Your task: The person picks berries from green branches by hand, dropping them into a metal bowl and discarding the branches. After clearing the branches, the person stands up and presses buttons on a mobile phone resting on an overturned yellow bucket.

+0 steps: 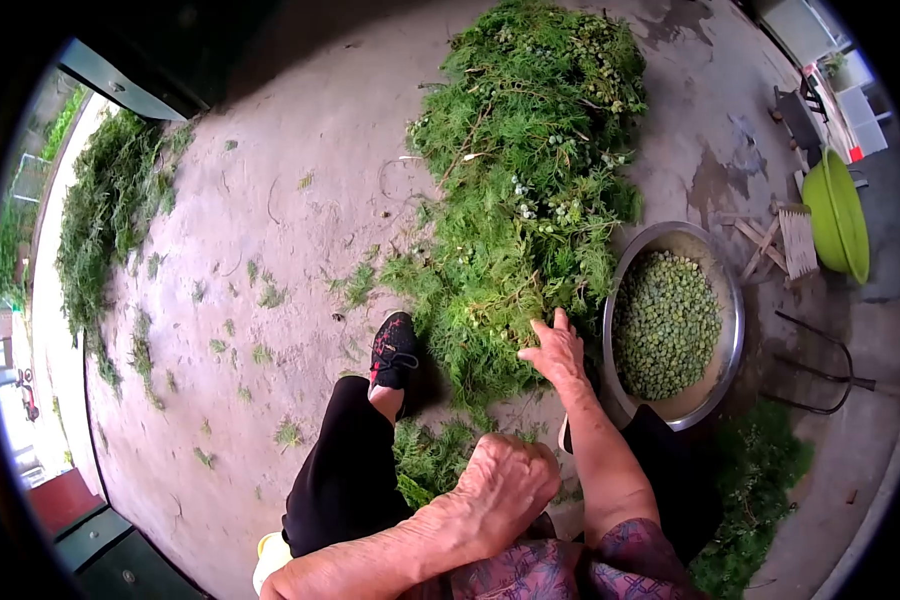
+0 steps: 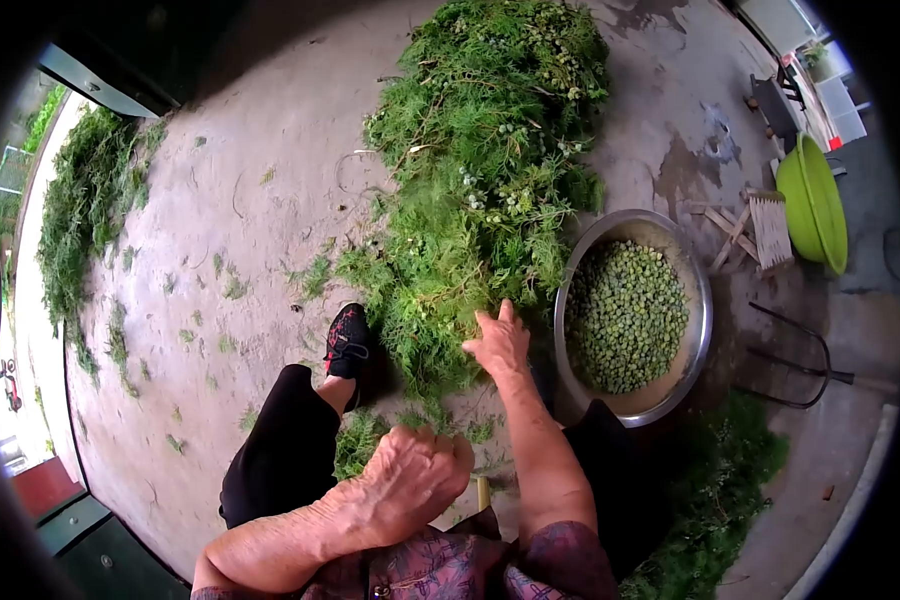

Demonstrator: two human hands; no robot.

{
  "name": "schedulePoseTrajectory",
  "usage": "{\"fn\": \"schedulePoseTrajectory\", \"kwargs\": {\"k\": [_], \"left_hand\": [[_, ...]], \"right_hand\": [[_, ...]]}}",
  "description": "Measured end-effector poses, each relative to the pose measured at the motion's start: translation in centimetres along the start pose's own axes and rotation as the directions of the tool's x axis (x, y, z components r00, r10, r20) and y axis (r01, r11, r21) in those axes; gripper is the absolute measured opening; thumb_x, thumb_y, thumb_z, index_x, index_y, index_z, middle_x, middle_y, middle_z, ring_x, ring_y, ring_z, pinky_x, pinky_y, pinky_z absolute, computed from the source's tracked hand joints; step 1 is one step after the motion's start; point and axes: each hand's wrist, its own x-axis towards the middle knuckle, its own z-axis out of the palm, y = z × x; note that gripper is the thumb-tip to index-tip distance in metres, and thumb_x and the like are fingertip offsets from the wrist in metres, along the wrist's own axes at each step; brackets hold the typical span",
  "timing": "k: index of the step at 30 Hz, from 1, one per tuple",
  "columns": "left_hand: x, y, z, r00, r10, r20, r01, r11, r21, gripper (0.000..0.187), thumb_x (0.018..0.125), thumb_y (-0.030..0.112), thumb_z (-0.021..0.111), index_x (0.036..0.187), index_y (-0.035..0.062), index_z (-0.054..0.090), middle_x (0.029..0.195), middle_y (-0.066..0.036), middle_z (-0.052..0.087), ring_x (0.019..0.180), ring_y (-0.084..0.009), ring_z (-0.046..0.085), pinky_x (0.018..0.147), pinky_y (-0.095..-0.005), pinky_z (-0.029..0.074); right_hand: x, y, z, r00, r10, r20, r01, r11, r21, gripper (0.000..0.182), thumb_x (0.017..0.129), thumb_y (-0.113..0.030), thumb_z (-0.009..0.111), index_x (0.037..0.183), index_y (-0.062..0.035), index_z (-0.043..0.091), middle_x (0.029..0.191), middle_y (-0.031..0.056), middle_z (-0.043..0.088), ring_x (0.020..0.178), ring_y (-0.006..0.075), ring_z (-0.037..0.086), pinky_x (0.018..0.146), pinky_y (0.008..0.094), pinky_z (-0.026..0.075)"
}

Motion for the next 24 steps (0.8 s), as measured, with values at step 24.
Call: {"fn": "schedulePoseTrajectory", "kwargs": {"k": [24], "left_hand": [[-0.3,0.0,-1.4,0.997,0.070,0.037,-0.072,0.994,0.086,0.008,0.063,0.011,0.053,0.066,0.0045,0.050,0.058,-0.004,0.044,0.053,-0.0182,0.048,0.046,-0.0287,0.034]], "right_hand": [[-1.2,-0.9,7.7,0.866,-0.201,-0.457,0.233,0.972,0.014,0.009,0.070,-0.012,0.064,0.071,-0.0070,0.058,0.068,0.0122,0.053,0.069,0.0324,0.054,0.063,0.0396,0.044]]}}
